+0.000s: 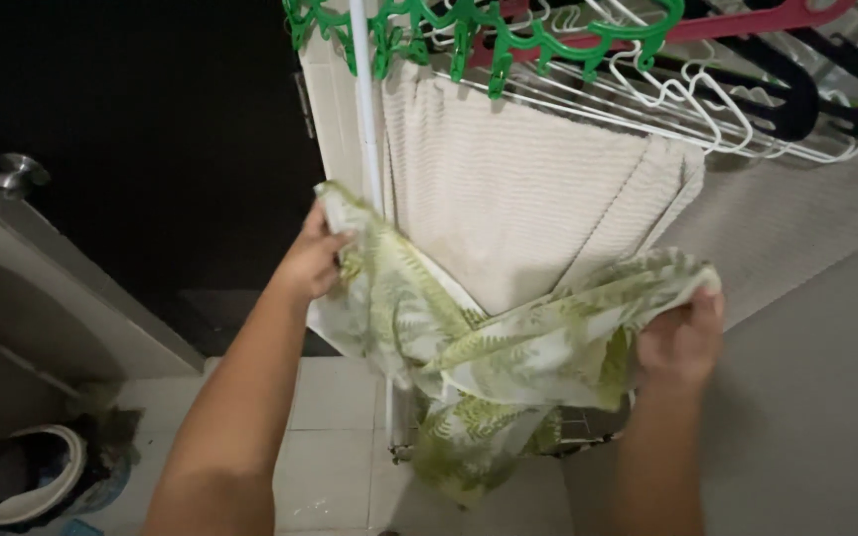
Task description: The person organizes various plastic hangers on a wall-mounted rack and a drying stand. They then pick up a patterned cloth, shake it out, and hang it on the drying rack using white plastic hooks.
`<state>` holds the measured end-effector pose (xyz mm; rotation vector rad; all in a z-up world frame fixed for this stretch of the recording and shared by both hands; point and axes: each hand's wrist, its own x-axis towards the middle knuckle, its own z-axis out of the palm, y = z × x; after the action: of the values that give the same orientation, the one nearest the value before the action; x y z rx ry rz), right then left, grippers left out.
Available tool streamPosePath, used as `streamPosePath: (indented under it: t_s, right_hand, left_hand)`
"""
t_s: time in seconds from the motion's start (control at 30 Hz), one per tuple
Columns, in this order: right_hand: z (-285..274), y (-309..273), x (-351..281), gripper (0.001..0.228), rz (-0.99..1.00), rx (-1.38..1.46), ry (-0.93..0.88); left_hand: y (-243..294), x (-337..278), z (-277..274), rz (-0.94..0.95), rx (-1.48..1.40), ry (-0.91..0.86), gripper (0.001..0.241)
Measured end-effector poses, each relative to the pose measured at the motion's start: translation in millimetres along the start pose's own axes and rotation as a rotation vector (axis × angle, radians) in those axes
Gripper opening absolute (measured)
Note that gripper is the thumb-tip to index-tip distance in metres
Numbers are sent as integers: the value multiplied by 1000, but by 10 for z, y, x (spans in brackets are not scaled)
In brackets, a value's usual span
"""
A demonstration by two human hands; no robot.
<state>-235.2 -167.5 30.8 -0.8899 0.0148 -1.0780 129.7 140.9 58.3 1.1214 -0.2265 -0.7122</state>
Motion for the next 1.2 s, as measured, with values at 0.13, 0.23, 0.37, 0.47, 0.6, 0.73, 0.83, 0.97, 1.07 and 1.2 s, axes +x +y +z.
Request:
streamPosePath:
  t_s: [0.13, 0.23, 0.37, 0.47, 0.6, 0.73, 0.83, 0.97, 1.07, 1.2]
  right_hand:
    - [547, 221, -99, 22, 85, -145, 166]
    - [393, 653, -59, 17, 128, -390, 161]
    - [1036, 866, -100, 54, -20, -856, -205]
    - [1262, 1021, -50, 57, 23, -949, -399]
    - [1414, 1029, 5, 29, 372, -877, -106]
    - [1692, 628, 28, 26, 474, -774, 100]
    - [1475, 601, 151, 25, 338, -849, 152]
    - [1550, 286, 162, 23, 310, -804, 231]
    - [1470, 135, 158, 22, 277, -805, 240]
    - [1113, 117, 254, 24, 182, -783, 251]
  left_hand:
    - [-239, 425, 70, 50, 171, -170, 64]
    - [-247, 506, 349, 90, 405, -373, 51]
    - [-157, 382, 869, 212, 746, -705, 31]
    - [-28, 203, 1164, 420, 920, -843, 26]
    - [235, -203, 1289, 630, 1011, -658, 30]
    - [176, -202, 974, 587, 973, -625, 42]
    - [-82, 41, 525, 550, 1134, -651, 42]
    - [-249, 319, 12, 489, 1081, -565, 28]
    - [-171, 412, -200, 367, 975, -467, 24]
    - [66, 433, -251, 328, 873, -372, 20]
